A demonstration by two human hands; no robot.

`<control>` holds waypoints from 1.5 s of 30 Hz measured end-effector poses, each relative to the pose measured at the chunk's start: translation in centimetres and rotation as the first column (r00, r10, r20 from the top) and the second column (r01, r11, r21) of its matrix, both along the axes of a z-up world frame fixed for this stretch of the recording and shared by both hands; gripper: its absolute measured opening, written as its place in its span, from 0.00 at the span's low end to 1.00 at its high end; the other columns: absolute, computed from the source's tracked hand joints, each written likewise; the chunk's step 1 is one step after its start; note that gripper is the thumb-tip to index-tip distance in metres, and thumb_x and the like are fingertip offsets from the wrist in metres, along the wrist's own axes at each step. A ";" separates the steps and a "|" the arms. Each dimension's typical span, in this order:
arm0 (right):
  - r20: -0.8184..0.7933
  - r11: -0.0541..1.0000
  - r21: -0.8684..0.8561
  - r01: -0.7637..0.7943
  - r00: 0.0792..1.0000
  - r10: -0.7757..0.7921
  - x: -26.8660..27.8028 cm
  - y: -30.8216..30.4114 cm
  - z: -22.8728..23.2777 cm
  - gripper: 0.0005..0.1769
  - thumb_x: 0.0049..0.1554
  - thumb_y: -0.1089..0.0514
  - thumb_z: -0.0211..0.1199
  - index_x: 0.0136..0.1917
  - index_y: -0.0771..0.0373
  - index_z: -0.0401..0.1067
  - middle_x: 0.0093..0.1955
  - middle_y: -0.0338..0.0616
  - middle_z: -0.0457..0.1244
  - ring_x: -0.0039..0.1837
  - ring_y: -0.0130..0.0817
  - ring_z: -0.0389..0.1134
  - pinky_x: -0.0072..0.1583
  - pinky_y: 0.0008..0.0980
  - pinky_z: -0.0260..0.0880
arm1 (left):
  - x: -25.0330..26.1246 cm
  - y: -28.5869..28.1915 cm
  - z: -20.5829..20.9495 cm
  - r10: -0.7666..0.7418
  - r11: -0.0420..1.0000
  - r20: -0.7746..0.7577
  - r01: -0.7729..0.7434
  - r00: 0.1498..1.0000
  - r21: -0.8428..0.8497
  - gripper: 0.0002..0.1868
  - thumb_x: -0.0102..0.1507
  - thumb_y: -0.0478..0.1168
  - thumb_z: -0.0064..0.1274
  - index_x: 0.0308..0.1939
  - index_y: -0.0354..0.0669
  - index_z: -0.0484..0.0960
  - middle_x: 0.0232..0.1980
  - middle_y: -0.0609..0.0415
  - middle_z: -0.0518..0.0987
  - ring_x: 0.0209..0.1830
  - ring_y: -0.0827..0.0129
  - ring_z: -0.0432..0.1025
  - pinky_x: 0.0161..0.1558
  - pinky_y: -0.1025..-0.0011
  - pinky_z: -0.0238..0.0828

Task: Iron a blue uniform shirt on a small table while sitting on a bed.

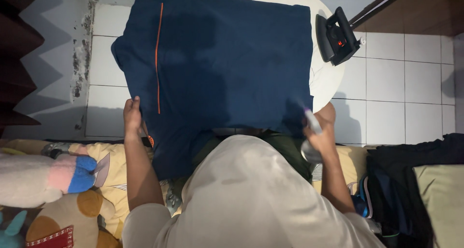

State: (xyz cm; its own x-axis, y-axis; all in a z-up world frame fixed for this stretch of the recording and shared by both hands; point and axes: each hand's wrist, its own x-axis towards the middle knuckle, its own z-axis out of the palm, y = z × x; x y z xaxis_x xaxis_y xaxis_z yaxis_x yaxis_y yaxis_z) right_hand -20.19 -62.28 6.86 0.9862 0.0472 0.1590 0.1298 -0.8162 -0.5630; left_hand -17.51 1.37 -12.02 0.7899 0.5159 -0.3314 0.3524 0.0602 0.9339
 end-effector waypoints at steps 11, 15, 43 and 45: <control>-0.019 0.997 0.073 0.026 1.000 -0.024 -0.2 -1.5 3.3 0.26 0.48 0.62 0.66 0.61 0.67 0.73 0.51 0.55 0.66 0.52 0.53 0.70 0.55 0.44 0.70 | -0.2 -0.8 -0.9 0.112 0.994 -0.053 -0.112 0.992 0.019 0.15 0.73 0.51 0.49 0.44 0.42 0.75 0.37 0.60 0.73 0.38 0.75 0.64 0.41 0.72 0.65; 0.152 0.999 0.037 0.022 0.988 -0.028 7.0 -0.1 5.9 0.23 0.55 0.60 0.71 0.63 0.67 0.73 0.53 0.53 0.65 0.55 0.47 0.70 0.58 0.42 0.70 | -0.7 -0.6 -1.6 0.115 0.990 -0.050 -0.110 0.992 0.085 0.15 0.72 0.52 0.49 0.46 0.44 0.76 0.40 0.61 0.75 0.40 0.75 0.67 0.44 0.73 0.66; 0.356 0.889 0.380 -0.257 0.927 0.116 50.8 5.3 -7.0 0.31 0.64 0.64 0.76 0.75 0.64 0.67 0.66 0.50 0.71 0.68 0.41 0.74 0.70 0.37 0.74 | -1.9 -3.0 -0.8 0.213 0.975 -0.088 -0.207 0.973 0.078 0.11 0.74 0.45 0.48 0.44 0.41 0.75 0.34 0.63 0.70 0.34 0.77 0.60 0.39 0.76 0.62; 0.375 0.973 0.169 -0.159 0.923 0.086 48.8 1.7 -6.3 0.43 0.58 0.60 0.81 0.77 0.67 0.60 0.71 0.58 0.61 0.72 0.51 0.66 0.72 0.45 0.67 | -2.0 -2.4 -2.8 0.220 0.973 -0.020 -0.217 0.975 0.075 0.10 0.75 0.44 0.48 0.47 0.41 0.75 0.37 0.62 0.70 0.37 0.77 0.62 0.43 0.76 0.62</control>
State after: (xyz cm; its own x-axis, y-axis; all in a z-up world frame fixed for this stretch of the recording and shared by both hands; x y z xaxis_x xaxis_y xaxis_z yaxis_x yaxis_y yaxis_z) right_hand 28.58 -60.62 0.53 0.8471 0.0963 0.5226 0.4469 -0.6614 -0.6024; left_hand -19.52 -1.06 -14.83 0.6465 0.6983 -0.3073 0.3639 0.0717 0.9287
